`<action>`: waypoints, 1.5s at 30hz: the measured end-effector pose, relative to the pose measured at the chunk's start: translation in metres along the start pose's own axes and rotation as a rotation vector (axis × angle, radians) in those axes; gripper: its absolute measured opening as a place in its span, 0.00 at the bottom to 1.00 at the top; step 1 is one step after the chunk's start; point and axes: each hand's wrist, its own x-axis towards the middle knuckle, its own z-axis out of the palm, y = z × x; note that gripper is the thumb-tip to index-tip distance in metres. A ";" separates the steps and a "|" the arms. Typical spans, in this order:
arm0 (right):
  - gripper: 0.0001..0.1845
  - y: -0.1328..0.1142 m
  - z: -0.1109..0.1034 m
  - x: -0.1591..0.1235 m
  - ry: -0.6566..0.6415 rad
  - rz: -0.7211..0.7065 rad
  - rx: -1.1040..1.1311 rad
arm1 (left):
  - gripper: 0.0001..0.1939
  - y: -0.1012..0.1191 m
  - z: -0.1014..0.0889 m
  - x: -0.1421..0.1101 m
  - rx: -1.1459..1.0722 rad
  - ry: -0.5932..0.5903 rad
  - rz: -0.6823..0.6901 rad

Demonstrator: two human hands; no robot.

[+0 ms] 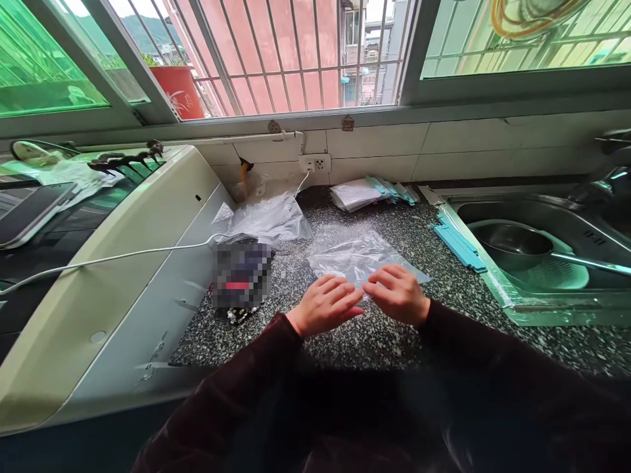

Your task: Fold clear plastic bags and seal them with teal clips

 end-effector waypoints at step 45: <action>0.07 0.015 0.026 0.008 0.026 0.144 -0.122 | 0.02 -0.039 0.015 -0.007 -0.225 0.277 -0.264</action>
